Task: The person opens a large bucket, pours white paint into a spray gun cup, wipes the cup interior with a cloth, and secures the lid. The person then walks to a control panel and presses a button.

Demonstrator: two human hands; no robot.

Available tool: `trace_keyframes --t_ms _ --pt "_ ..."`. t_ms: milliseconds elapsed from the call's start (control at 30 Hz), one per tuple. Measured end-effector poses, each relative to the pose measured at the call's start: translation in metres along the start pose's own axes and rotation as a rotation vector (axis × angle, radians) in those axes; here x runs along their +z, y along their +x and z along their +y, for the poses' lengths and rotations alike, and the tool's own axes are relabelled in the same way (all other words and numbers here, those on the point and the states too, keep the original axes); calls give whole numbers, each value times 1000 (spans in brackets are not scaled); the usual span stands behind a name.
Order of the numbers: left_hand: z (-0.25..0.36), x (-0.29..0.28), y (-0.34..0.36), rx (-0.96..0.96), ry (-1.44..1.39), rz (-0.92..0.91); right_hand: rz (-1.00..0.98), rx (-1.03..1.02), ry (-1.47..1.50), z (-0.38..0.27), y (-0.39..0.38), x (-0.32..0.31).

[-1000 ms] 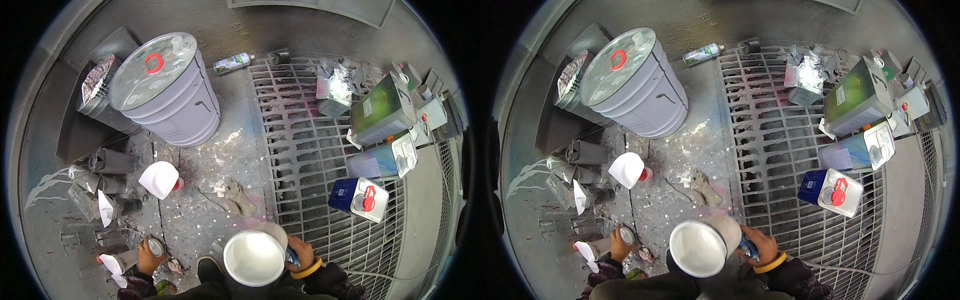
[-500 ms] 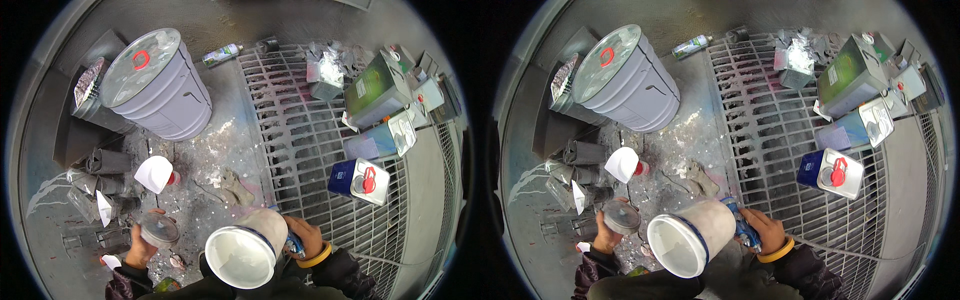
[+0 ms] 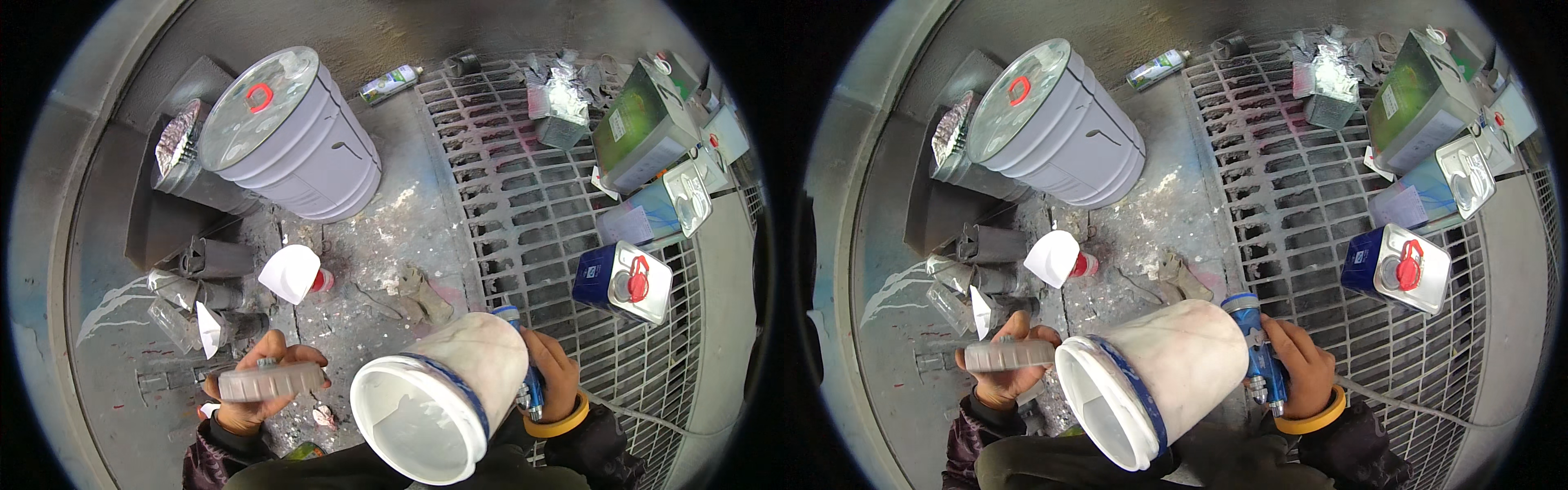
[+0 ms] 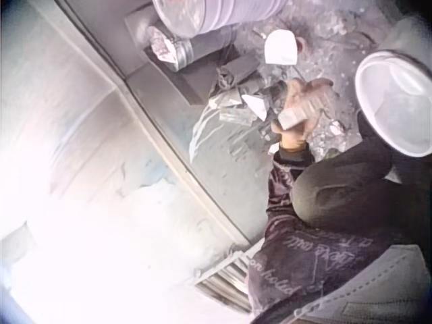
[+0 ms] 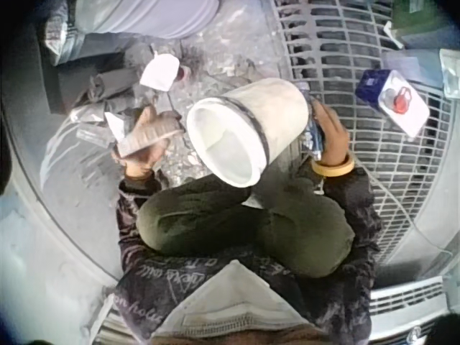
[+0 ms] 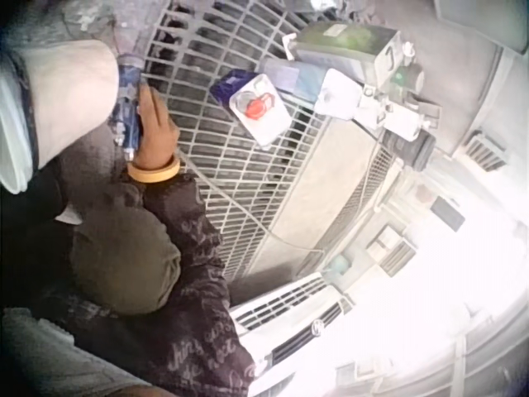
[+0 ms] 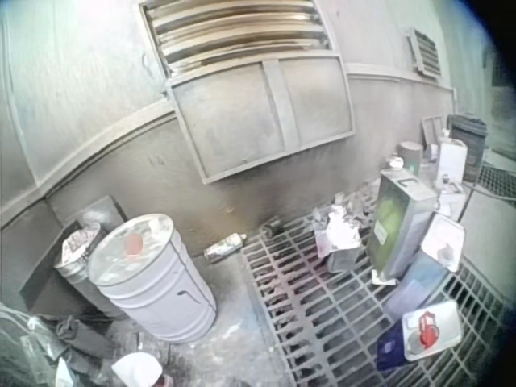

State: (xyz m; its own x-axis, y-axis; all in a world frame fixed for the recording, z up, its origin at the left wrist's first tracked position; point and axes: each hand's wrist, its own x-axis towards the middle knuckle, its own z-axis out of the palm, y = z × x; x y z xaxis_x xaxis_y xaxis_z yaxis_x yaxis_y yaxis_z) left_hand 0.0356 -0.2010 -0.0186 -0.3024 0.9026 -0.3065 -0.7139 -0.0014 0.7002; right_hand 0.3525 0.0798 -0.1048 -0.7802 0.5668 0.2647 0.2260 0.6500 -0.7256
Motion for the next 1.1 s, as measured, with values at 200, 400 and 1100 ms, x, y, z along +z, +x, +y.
trace_keyframes --t_ms 200,400,1100 --pt "0 14 -16 -40 -87 29 -12 22 7 0 -8 4" --pt "16 60 2 -42 -305 -140 -82 38 49 -1 -13 4" --pt "40 62 4 -43 -94 -285 -194 342 432 19 -46 25"
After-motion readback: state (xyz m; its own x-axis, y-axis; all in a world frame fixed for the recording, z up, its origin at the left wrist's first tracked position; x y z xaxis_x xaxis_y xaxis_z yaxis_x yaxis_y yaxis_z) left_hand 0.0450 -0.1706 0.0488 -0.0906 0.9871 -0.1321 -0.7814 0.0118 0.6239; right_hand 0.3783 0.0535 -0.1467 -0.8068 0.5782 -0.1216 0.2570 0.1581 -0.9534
